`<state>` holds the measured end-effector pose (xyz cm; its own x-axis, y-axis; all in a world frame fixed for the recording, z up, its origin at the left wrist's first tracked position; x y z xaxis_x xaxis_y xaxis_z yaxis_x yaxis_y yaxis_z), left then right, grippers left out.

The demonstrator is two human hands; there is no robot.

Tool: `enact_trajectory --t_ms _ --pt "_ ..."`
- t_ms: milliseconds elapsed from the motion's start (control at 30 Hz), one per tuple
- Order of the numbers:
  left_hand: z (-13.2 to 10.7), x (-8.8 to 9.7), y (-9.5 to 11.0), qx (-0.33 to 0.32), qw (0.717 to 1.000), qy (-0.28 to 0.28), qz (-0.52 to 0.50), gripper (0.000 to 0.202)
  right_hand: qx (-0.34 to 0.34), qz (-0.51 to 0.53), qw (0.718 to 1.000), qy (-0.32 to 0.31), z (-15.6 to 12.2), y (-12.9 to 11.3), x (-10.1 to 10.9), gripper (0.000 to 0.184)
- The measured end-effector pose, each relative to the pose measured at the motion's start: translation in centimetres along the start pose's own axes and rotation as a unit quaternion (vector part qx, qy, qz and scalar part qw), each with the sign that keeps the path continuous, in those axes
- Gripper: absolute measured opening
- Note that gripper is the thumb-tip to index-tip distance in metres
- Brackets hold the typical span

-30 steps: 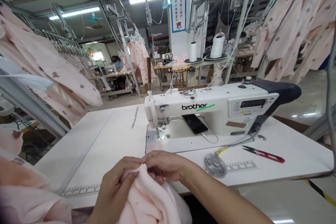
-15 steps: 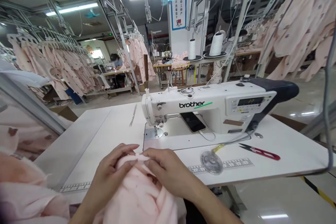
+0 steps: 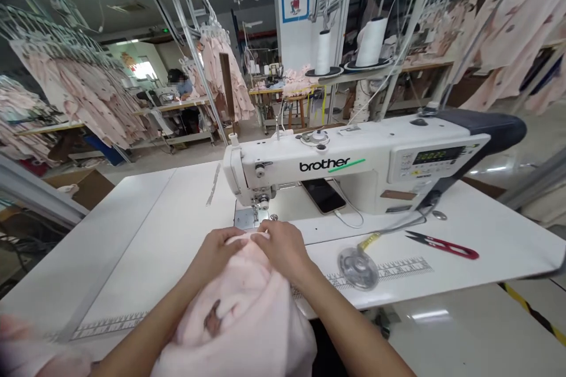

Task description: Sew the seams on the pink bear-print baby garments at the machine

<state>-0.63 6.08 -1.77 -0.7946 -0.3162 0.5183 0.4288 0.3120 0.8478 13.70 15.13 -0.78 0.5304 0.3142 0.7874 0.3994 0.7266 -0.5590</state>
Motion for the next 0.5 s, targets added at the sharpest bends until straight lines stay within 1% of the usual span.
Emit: enact_trajectory --t_ms 67,100,167,233,333,500 --pt "2.2 -0.7 -1.1 -0.010 0.999 -0.024 0.030 0.027 -0.026 -0.039 0.999 -0.017 1.5 1.3 -1.0 0.015" --pt "3.1 -0.9 -1.4 -0.019 0.998 -0.022 0.050 0.027 -0.033 -0.048 0.998 -0.026 2.2 1.8 -1.4 0.015" --pt "4.3 -1.0 -1.8 -0.034 0.996 0.005 0.086 0.023 -0.045 -0.056 0.997 -0.040 3.5 2.4 -1.9 0.014" --pt "5.2 -1.0 -2.0 -0.025 0.994 0.024 0.104 0.019 -0.064 -0.061 0.995 -0.055 4.7 2.8 -2.0 0.014" --pt "6.0 -0.9 -1.9 0.005 0.993 0.023 0.113 0.018 -0.089 -0.062 0.992 -0.067 5.8 3.3 -2.2 0.013" --pt "7.1 -0.8 -1.1 0.006 0.990 0.026 0.137 0.019 -0.100 -0.072 0.991 -0.047 6.1 4.4 -2.5 0.011"
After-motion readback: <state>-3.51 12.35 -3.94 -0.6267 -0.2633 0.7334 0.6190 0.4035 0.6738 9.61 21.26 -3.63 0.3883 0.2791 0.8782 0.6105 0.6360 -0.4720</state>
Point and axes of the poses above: each hand's wrist, its own z-axis towards the middle knuckle, its own x-axis out of the back of the hand, y = z × x, the point moved 1 cm from there along z, towards the middle knuckle, and after that the axes turned 9 degrees about x, right-handed, at the moved point
